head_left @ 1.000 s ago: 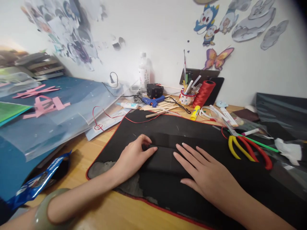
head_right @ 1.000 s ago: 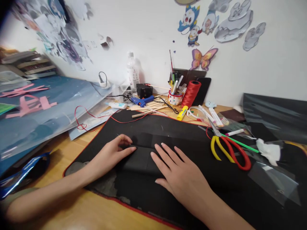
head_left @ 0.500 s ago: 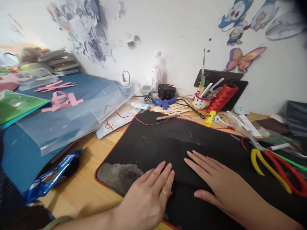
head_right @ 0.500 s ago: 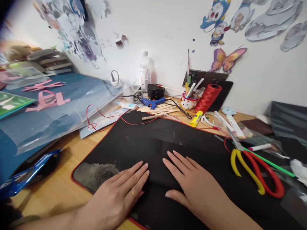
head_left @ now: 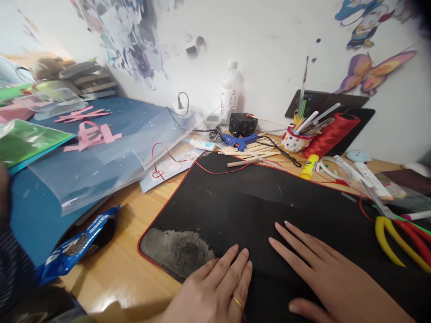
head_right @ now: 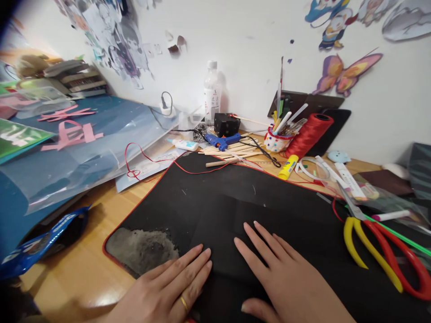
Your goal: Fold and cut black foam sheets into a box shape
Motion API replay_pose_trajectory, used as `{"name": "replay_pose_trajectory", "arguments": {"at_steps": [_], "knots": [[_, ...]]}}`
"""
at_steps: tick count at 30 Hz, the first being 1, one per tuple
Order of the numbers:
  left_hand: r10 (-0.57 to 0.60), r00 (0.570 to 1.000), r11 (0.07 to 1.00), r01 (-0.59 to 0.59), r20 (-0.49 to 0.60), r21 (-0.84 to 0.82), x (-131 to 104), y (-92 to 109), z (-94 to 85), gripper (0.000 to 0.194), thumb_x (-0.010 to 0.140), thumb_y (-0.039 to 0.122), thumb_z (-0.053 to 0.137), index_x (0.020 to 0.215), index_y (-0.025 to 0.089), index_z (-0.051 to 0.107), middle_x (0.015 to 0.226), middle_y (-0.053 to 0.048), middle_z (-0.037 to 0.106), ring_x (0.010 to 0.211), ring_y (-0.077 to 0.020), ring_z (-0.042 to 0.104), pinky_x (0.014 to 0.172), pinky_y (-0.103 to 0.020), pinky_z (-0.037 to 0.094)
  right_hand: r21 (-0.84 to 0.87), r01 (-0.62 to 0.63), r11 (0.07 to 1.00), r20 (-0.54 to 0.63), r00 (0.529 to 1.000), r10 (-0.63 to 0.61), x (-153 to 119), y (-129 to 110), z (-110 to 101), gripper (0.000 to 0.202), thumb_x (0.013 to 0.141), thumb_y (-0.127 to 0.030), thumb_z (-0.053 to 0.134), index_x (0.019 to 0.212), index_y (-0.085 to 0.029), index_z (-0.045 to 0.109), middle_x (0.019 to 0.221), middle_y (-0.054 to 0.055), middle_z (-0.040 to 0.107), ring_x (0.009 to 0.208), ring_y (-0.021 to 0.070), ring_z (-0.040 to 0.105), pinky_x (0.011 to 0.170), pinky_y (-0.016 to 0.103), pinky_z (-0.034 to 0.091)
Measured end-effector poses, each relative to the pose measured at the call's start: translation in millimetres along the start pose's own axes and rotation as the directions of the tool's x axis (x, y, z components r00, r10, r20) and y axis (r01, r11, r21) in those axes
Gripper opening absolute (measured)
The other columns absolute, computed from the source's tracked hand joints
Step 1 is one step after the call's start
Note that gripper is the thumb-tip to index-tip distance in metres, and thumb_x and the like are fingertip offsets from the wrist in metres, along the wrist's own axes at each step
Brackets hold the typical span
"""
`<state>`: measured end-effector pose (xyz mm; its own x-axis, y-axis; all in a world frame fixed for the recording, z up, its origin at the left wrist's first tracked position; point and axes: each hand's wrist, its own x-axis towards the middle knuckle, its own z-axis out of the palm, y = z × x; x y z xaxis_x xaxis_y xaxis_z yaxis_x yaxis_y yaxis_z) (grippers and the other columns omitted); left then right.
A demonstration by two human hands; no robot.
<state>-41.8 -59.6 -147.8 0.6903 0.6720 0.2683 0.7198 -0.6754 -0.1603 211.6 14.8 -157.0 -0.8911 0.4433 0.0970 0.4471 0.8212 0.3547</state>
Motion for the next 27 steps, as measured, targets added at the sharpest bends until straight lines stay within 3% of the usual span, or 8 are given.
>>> {"name": "replay_pose_trajectory", "arguments": {"at_steps": [12,16,20,23,25,27], "knots": [[0.001,1.0,0.995,-0.004,-0.027,-0.101,0,-6,1.9,0.036,0.091,0.011,0.03,0.113,0.008,0.058,0.119,-0.008,0.059,0.107,-0.0197,0.057,0.072,-0.022,0.056,0.034,0.0,0.999,0.022,1.0,-0.001,-4,-2,8,0.072,0.068,-0.057,0.056,0.128,-0.018,0.049,0.134,0.013,0.045,0.114,0.0308,0.05,0.082,0.041,0.052],[-0.088,0.995,0.965,0.07,-0.057,-0.253,2,-18,7.4,0.033,0.094,0.017,0.03,0.107,0.01,0.06,0.111,-0.007,0.065,0.098,-0.0193,0.063,0.071,-0.027,0.058,0.094,-0.023,0.995,0.061,0.998,0.017,-7,-2,11,0.075,0.067,-0.056,0.058,0.131,-0.019,0.045,0.136,0.014,0.042,0.116,0.0331,0.048,0.083,0.044,0.052],[-0.133,0.991,0.945,0.126,-0.002,-0.302,1,-30,12.4,0.026,0.091,0.016,0.038,0.107,0.01,0.058,0.115,-0.011,0.063,0.104,-0.0243,0.06,0.076,-0.037,0.057,0.25,-0.075,0.965,0.091,0.994,0.054,-8,1,8,0.079,0.065,-0.054,0.062,0.134,-0.022,0.041,0.139,0.012,0.038,0.119,0.035,0.045,0.085,0.049,0.049],[-0.075,0.997,0.956,0.08,0.031,-0.281,0,-33,13.2,0.026,0.089,0.013,0.04,0.111,0.008,0.054,0.119,-0.015,0.059,0.11,-0.0269,0.055,0.082,-0.04,0.054,0.385,-0.118,0.915,0.059,0.993,0.104,2,6,-2,0.06,0.076,-0.054,0.051,0.129,-0.026,0.047,0.133,0.007,0.047,0.115,0.0312,0.05,0.083,0.048,0.051],[-0.042,0.999,0.966,0.049,0.031,-0.254,1,-33,12.6,0.027,0.089,0.013,0.039,0.11,0.006,0.053,0.118,-0.017,0.059,0.11,-0.0267,0.055,0.085,-0.038,0.052,0.41,-0.208,0.888,0.063,0.978,0.199,16,8,-8,0.042,0.086,-0.046,0.04,0.121,-0.03,0.055,0.126,0.003,0.055,0.11,0.0255,0.055,0.081,0.044,0.053],[-0.027,0.999,0.974,0.032,0.027,-0.224,3,-32,11.7,0.027,0.089,0.013,0.038,0.109,0.005,0.054,0.117,-0.017,0.06,0.109,-0.0264,0.056,0.086,-0.037,0.051,0.381,-0.318,0.868,0.075,0.946,0.314,33,9,-11,0.038,0.089,-0.042,0.034,0.114,-0.029,0.06,0.123,0.002,0.058,0.11,0.0224,0.055,0.084,0.041,0.052]]}}
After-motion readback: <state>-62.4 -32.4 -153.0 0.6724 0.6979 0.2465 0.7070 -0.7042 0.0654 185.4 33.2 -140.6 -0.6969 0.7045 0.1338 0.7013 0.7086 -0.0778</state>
